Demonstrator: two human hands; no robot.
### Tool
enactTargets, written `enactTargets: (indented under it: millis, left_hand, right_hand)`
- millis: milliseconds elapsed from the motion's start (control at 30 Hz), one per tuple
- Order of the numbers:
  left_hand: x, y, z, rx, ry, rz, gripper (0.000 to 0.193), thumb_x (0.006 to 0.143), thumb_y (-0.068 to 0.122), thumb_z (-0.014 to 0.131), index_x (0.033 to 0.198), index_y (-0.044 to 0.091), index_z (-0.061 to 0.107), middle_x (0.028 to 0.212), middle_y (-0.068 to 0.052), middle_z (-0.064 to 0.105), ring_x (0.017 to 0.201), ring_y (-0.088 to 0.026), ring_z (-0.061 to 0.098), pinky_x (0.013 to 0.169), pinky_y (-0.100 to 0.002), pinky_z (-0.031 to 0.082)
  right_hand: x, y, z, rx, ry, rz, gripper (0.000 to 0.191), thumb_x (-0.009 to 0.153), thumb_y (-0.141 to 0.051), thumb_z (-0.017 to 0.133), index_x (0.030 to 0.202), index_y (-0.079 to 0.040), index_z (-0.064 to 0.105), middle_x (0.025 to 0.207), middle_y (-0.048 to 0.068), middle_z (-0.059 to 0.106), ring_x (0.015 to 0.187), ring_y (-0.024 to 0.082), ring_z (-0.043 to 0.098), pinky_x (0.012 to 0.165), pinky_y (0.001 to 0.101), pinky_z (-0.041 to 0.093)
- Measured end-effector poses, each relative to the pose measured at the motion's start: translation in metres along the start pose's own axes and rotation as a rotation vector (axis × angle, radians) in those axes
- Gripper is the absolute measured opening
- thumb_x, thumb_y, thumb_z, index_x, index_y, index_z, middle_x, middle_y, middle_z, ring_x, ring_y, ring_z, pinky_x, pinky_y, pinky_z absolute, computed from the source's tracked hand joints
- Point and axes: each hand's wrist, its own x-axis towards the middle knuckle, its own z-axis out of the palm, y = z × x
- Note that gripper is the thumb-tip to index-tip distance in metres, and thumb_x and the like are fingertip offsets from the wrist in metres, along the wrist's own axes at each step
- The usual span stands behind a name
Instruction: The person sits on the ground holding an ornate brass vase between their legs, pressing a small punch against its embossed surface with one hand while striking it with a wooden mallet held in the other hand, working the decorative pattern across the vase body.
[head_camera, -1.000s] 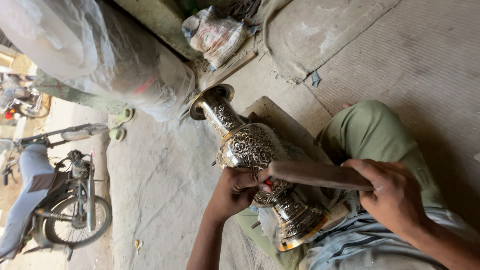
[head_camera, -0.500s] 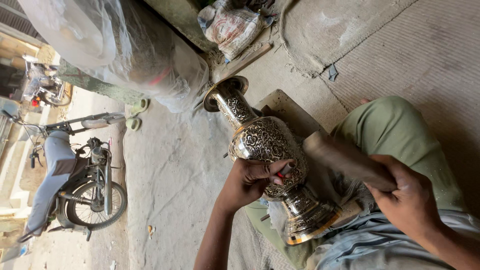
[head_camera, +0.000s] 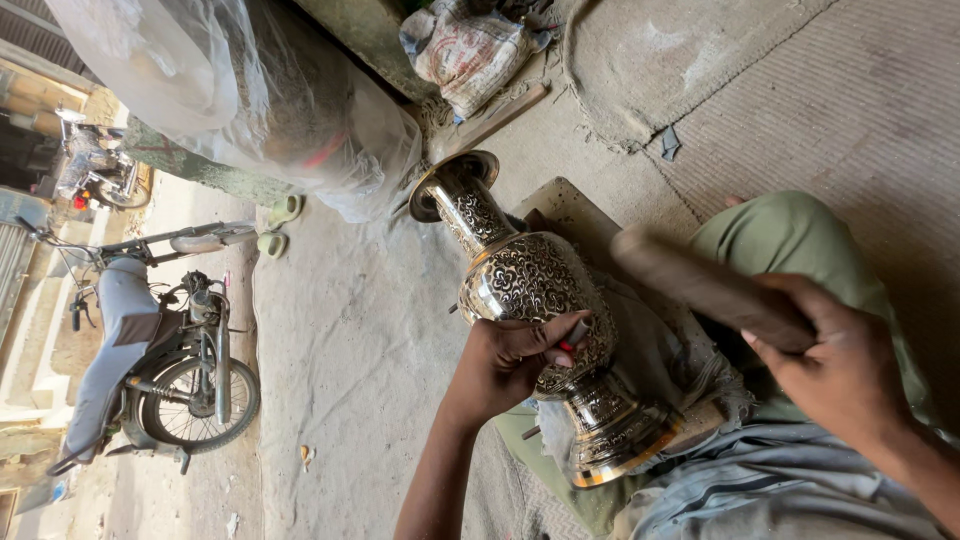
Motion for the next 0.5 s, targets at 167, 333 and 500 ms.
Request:
enactTargets:
  millis: [167,333,500]
  left_hand:
    - [0.002,-0.005,0.000,0.004,-0.017,0.051,0.060,0.082,-0.013,0.072,0.135,0.014,0.068,0.107,-0.008,0.079,0.093,-0.017,0.079,0.086,-0.029,0.064]
    - [0.001,0.002,-0.002,0.043,-0.056,-0.055,0.060,0.080,-0.011,0.076,0.132,0.018,0.070,0.095,-0.009,0.077,0.083,-0.017,0.077,0.074,-0.030,0.061]
    - [0.011,0.009,0.005,0.091,-0.012,-0.038,0.066,0.075,-0.015,0.071,0.134,0.014,0.069,0.091,-0.009,0.078,0.082,-0.016,0.078,0.075,-0.030,0.060]
  right_hand:
    - [0.001,-0.002,0.007,-0.057,-0.079,-0.102,0.041,0.074,-0.001,0.073,0.113,-0.013,0.072,0.091,0.002,0.079,0.076,0.015,0.073,0.066,0.0326,0.059]
    - [0.000,-0.018,0.005,0.094,-0.081,-0.146,0.027,0.079,-0.003,0.075,0.102,-0.014,0.068,0.091,0.004,0.075,0.075,0.017,0.070,0.066,0.0347,0.057]
    - [0.013,-0.012,-0.003,-0.532,-0.527,0.326,0.046,0.094,-0.018,0.074,0.138,-0.029,0.063,0.075,0.004,0.076,0.054,0.016,0.071,0.056,0.0323,0.057]
